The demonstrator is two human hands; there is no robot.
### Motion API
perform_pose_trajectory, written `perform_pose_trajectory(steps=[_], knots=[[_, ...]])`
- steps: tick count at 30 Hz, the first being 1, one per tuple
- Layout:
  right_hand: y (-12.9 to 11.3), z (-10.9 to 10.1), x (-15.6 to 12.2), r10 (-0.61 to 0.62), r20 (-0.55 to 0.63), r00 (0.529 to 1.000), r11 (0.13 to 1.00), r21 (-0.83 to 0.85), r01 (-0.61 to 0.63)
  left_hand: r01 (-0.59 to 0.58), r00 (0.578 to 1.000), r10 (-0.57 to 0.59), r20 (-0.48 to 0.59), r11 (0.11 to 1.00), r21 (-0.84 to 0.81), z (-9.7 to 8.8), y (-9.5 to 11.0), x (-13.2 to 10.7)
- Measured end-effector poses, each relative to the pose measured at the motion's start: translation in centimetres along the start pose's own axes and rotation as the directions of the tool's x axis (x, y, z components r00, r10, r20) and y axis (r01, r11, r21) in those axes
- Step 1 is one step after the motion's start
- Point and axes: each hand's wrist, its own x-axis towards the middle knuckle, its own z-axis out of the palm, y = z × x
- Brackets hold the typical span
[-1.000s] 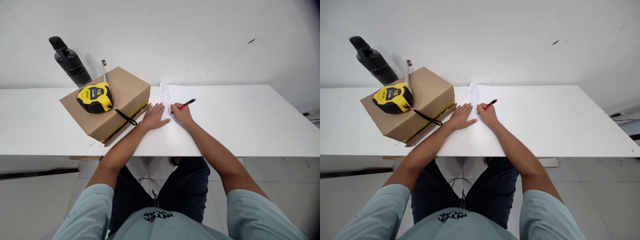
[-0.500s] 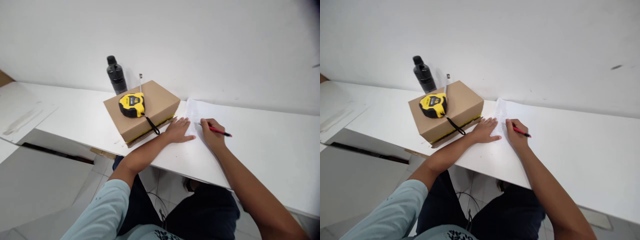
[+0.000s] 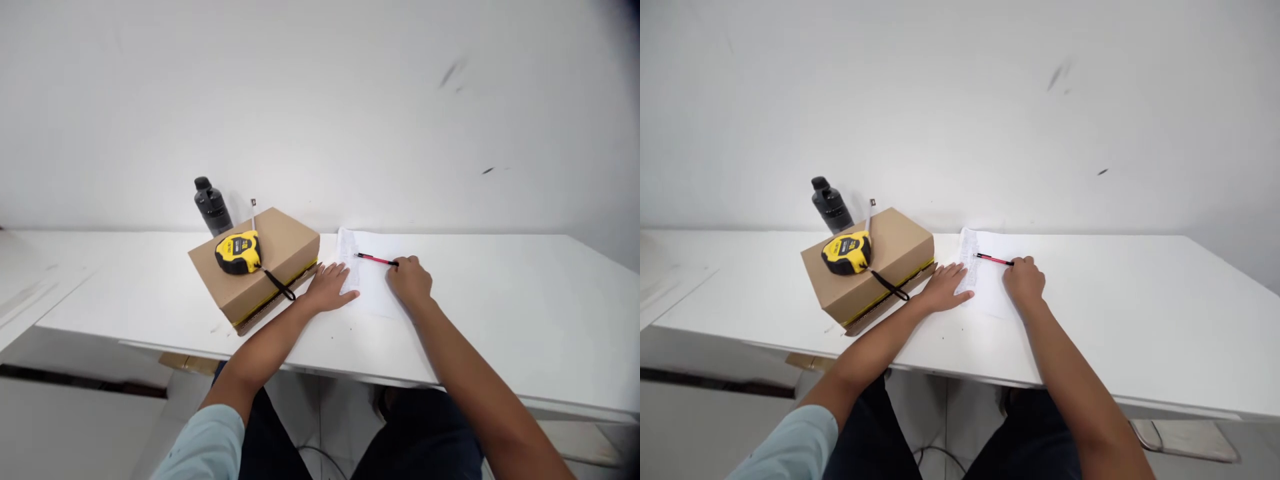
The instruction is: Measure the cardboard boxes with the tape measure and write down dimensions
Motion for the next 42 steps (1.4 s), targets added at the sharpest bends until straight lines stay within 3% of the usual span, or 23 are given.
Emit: perform_pose_trajectory(steps=[4,6,8,10,13,15,17,18,19,21,22,24,26,28,30,33,36,38,39,41,42], knots=[[-0.8,-0.1,0.1,0.000,0.042,0.999,1.000,0.011,0.000,-0.081,0.979,0.066,-0.192,0.994,-0.073,0.3,-0.9,-0.1],[-1.2,-0.3,0.1,-0.007,0.050,0.999,0.999,0.045,0.005,-0.206,0.918,0.168,-0.359,0.976,-0.069,0.3,-0.8,-0.3],[-1.5,-0.5,0.1,-0.015,0.056,0.998,0.996,0.092,0.010,-0.353,0.794,0.311,-0.523,0.936,0.021,-0.1,0.1,-1.0],[-1.7,-0.7,0.2,-0.020,0.057,0.998,0.989,0.146,0.011,-0.449,0.621,0.440,-0.649,0.878,0.165,-1.0,1.8,-2.7],[-1.8,-1.0,0.5,-0.029,0.052,0.998,0.976,0.215,0.017,-0.443,0.394,0.514,-0.762,0.833,0.332,-3.5,4.8,-7.1],[-1.7,-1.1,0.5,-0.037,0.054,0.998,0.972,0.235,0.023,-0.363,0.359,0.575,-0.735,0.811,0.458,-6.4,6.2,-10.7],[-1.5,-1.1,0.3,-0.043,0.057,0.997,0.973,0.228,0.029,-0.243,0.333,0.560,-0.758,0.828,0.505,-10.2,6.7,-14.0],[-1.4,-1.0,0.1,-0.046,0.055,0.997,0.975,0.218,0.033,-0.179,0.341,0.502,-0.795,0.865,0.469,-12.3,6.5,-15.5],[-1.2,-1.0,-0.2,-0.051,0.051,0.997,0.978,0.204,0.039,-0.091,0.383,0.391,-0.837,0.918,0.387,-14.2,6.0,-16.7],[-0.9,-1.0,-0.8,-0.065,0.039,0.997,0.983,0.174,0.058,0.121,0.510,0.078,-0.857,0.979,0.162,-17.6,4.2,-18.4],[-0.9,-0.9,-1.0,-0.074,0.029,0.997,0.984,0.163,0.068,0.240,0.572,-0.089,-0.815,0.969,0.063,-18.8,2.9,-18.8],[-0.8,-0.7,-1.4,-0.081,-0.007,0.997,0.982,0.169,0.081,0.449,0.632,-0.368,-0.682,0.891,-0.065,-19.9,0.3,-19.2],[-0.8,0.0,-1.7,-0.087,-0.068,0.994,0.974,0.206,0.099,0.522,0.690,-0.532,-0.491,0.835,-0.172,-19.4,-1.9,-19.1],[-0.9,0.9,-1.9,-0.114,-0.151,0.982,0.960,0.239,0.148,0.517,0.715,-0.572,-0.401,0.820,-0.247,-17.8,-3.4,-18.8],[-1.2,1.6,-2.3,-0.174,-0.252,0.952,0.940,0.245,0.237,0.479,0.686,-0.559,-0.466,0.829,-0.290,-16.0,-4.0,-18.5],[-2.8,1.1,-3.6,-0.312,-0.415,0.855,0.860,0.259,0.439,0.413,0.620,-0.522,-0.585,0.852,-0.322,-14.0,-4.0,-18.1],[-6.8,-0.9,-5.7,-0.426,-0.519,0.742,0.699,0.333,0.634,0.404,0.595,-0.543,-0.593,0.840,-0.362,-13.7,-3.9,-17.7],[-10.5,-2.1,-7.2,-0.539,-0.543,0.644,0.534,0.371,0.759,0.417,0.572,-0.560,-0.600,0.828,-0.374,-13.7,-3.7,-17.6],[-12.5,-2.4,-7.8,-0.638,-0.524,0.564,0.443,0.349,0.826,0.417,0.571,-0.550,-0.609,0.834,-0.363,-13.6,-3.5,-17.8],[-15.9,-2.6,-8.7,-0.807,-0.418,0.417,0.307,0.307,0.901,0.382,0.614,-0.477,-0.629,0.877,-0.292,-13.0,-2.9,-18.5],[-17.2,-2.5,-8.9,-0.857,-0.347,0.381,0.280,0.307,0.910,0.346,0.655,-0.417,-0.630,0.907,-0.240,-12.6,-2.6,-19.0]])
